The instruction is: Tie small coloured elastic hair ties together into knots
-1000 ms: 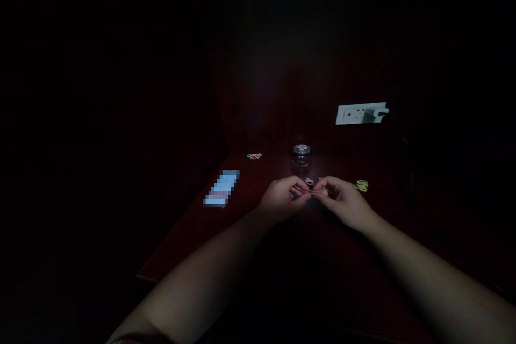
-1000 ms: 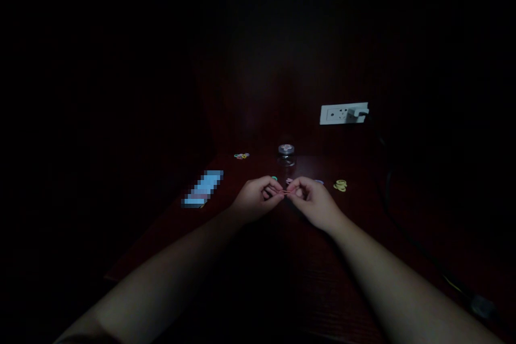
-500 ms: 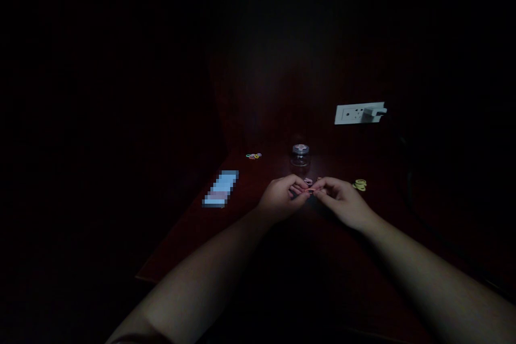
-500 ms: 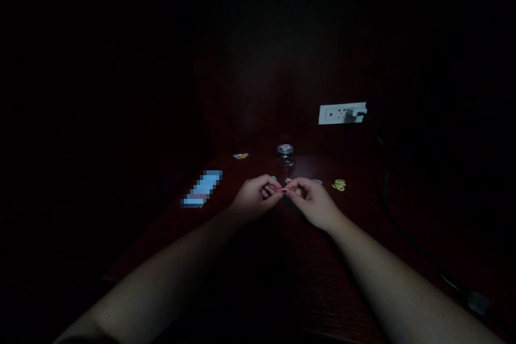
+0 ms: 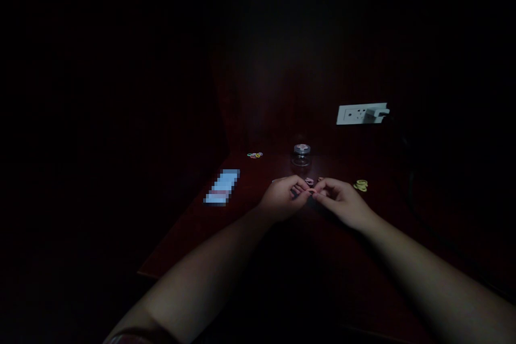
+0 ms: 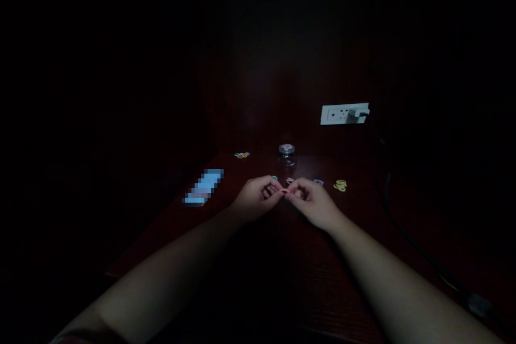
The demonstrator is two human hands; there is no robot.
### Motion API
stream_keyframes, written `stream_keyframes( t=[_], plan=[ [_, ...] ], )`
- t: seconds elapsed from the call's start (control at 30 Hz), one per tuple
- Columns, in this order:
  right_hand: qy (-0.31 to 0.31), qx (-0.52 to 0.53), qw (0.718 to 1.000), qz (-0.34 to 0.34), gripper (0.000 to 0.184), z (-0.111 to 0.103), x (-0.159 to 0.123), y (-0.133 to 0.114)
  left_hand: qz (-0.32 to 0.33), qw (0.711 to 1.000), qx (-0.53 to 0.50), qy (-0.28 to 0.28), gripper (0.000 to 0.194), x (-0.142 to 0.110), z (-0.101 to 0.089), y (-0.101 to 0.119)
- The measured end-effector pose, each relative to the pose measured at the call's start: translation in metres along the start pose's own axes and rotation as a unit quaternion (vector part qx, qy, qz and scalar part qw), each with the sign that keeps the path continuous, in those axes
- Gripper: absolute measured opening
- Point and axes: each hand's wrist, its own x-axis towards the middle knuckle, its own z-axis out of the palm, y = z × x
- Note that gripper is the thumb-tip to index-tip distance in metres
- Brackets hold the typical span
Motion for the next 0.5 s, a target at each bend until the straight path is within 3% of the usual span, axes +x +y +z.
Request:
stream_keyframes(
  t=[0.5],
  plan=[
    [-0.004,-0.066,0.997,-0.042,0.021,-0.002,0.0001,0.0011,-0.01,1.0,0.011,-0.016,0.014,-0.0009,-0.0024,0.0063]
  ],
)
